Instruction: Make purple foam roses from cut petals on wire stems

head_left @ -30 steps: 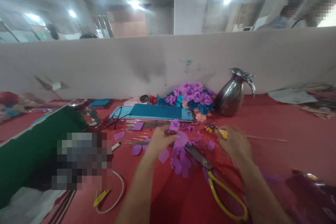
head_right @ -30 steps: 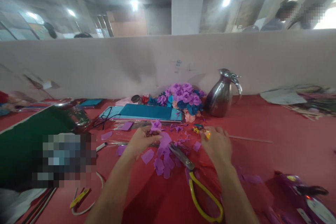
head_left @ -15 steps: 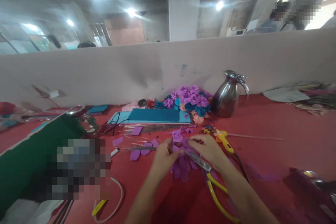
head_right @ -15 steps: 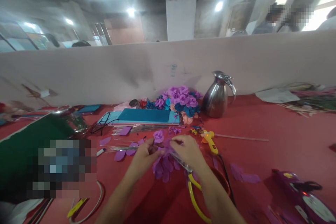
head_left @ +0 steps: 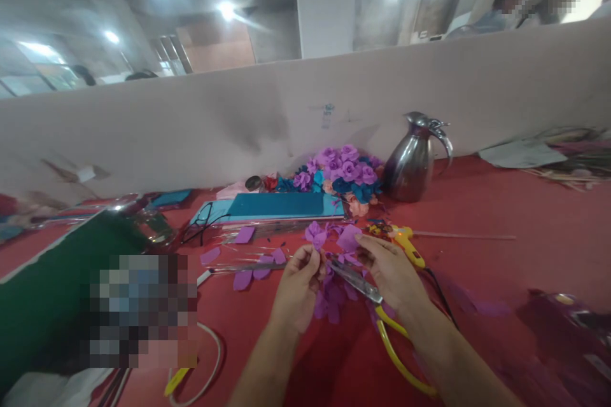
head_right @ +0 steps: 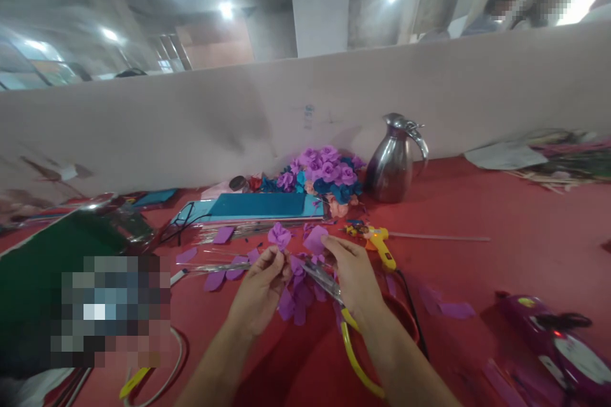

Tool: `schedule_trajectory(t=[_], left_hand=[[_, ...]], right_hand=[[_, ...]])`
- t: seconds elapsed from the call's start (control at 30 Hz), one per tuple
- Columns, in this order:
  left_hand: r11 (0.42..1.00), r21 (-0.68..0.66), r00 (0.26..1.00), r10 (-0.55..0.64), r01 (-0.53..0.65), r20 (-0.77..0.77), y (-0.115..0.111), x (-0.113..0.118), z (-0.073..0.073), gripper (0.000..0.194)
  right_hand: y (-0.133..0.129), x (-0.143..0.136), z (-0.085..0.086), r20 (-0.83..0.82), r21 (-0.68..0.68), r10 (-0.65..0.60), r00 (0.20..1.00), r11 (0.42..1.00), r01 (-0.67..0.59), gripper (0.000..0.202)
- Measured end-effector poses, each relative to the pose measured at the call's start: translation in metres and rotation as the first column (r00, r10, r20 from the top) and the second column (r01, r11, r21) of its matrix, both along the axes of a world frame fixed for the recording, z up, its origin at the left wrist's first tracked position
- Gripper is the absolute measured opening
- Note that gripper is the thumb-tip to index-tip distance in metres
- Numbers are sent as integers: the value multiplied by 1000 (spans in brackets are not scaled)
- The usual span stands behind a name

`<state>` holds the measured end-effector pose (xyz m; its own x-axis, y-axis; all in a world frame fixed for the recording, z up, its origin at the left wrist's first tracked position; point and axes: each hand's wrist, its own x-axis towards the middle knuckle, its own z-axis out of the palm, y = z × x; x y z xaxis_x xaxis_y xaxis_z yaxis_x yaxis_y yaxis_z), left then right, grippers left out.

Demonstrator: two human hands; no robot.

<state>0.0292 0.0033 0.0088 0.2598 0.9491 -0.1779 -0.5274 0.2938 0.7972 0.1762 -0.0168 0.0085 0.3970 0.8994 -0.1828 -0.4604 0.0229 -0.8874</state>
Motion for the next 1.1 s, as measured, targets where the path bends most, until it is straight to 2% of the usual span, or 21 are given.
schedule_trajectory(t=[0.13,0.33,0.5,0.6,0.83,0.97,1.1], left_hand=[[997,-78,1000,19,-18,17,-2,5,-6,29],[994,-92,998,60,-58,18,-4,11,-11,28],[993,-8,975,113,-117,-192,-6,11,-14,20],[989,57,952,149,-139,-269,-7,13,-16,18],[984,126,937,159,-125,-312,-8,18,-20,16],[980,157,897,176,-121,-405,-9,17,-18,19],[978,179,884,178,-110,-432,-9,16,-16,21]], right_hand=[[-1,-7,1,-44,-15,-18,999,1000,17,16],[-2,-10,2,-161,-17,-37,986,999,35,15],[-3,-11,3,-210,-21,-23,977,1000,19,15],[-4,-13,4,-205,-24,-32,978,999,28,17],[-4,-14,4,-139,-21,-37,990,999,34,23],[-6,-16,7,-71,-38,-22,997,999,19,28],[-8,-19,9,-43,-8,3,999,1000,-4,32]])
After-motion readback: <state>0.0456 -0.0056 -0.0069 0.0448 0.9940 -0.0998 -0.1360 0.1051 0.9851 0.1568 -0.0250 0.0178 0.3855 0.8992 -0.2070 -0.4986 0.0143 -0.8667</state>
